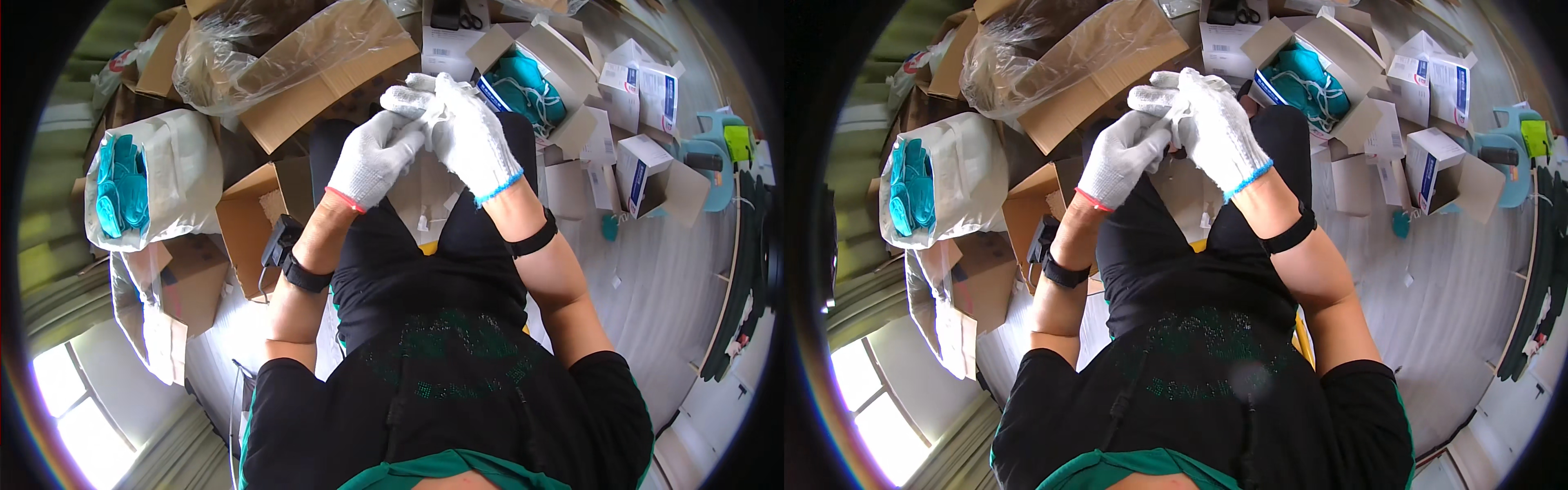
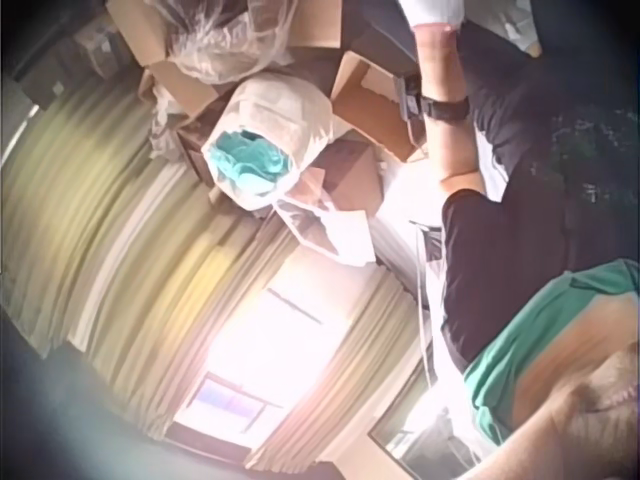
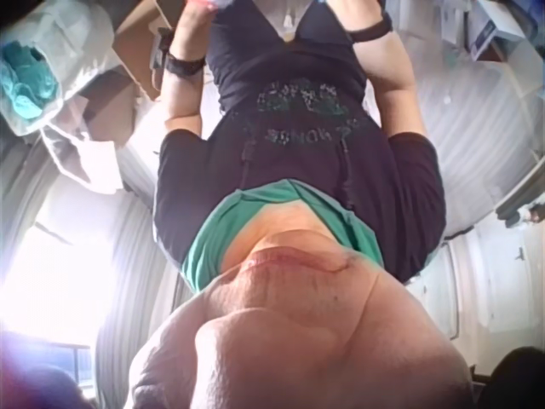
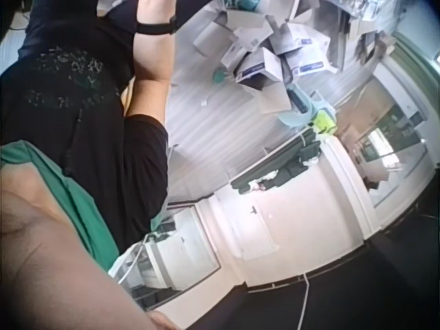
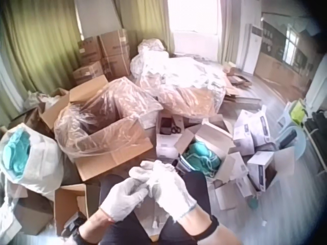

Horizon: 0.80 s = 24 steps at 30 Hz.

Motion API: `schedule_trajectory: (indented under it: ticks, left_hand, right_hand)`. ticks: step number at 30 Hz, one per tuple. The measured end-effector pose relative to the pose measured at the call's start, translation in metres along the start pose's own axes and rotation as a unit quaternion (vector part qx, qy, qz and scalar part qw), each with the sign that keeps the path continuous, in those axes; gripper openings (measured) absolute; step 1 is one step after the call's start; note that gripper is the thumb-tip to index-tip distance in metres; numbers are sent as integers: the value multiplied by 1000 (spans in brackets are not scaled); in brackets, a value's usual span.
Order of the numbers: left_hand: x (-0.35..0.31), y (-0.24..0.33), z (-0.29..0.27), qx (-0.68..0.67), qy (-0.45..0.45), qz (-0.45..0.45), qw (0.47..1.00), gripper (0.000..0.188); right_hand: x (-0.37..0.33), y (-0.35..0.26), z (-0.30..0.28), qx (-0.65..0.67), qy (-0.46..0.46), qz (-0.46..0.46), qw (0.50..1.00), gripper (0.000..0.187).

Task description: Packing teal-colored face masks into cardboard boxes.

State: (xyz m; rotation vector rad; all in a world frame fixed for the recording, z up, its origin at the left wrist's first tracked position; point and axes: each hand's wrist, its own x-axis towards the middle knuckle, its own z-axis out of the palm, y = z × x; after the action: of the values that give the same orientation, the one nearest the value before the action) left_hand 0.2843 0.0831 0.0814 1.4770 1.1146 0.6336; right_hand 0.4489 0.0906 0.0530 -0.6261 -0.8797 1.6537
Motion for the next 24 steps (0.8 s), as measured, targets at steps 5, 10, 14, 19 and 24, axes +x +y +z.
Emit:
schedule_trajectory:
  ticks: [5,10,14,19,24]
  left_hand:
    - [-1,5,11,48,110,15,993,19]
    - [2,-10,32,144,183,119,965,22]
    - [12,-14,43,248,181,78,948,25]
    - [7,-36,32,193,52,103,974,24]
    - [-8,-28,25,-61,-84,25,994,33]
  right_hand:
    - [0,3,-2,257,15,55,965,41]
    - [-1,0,16,270,118,61,954,40]
    - [-3,13,11,254,100,68,960,45]
    - [-9,4,0,230,109,73,964,43]
    - [4,26,-50,393,123,82,908,30]
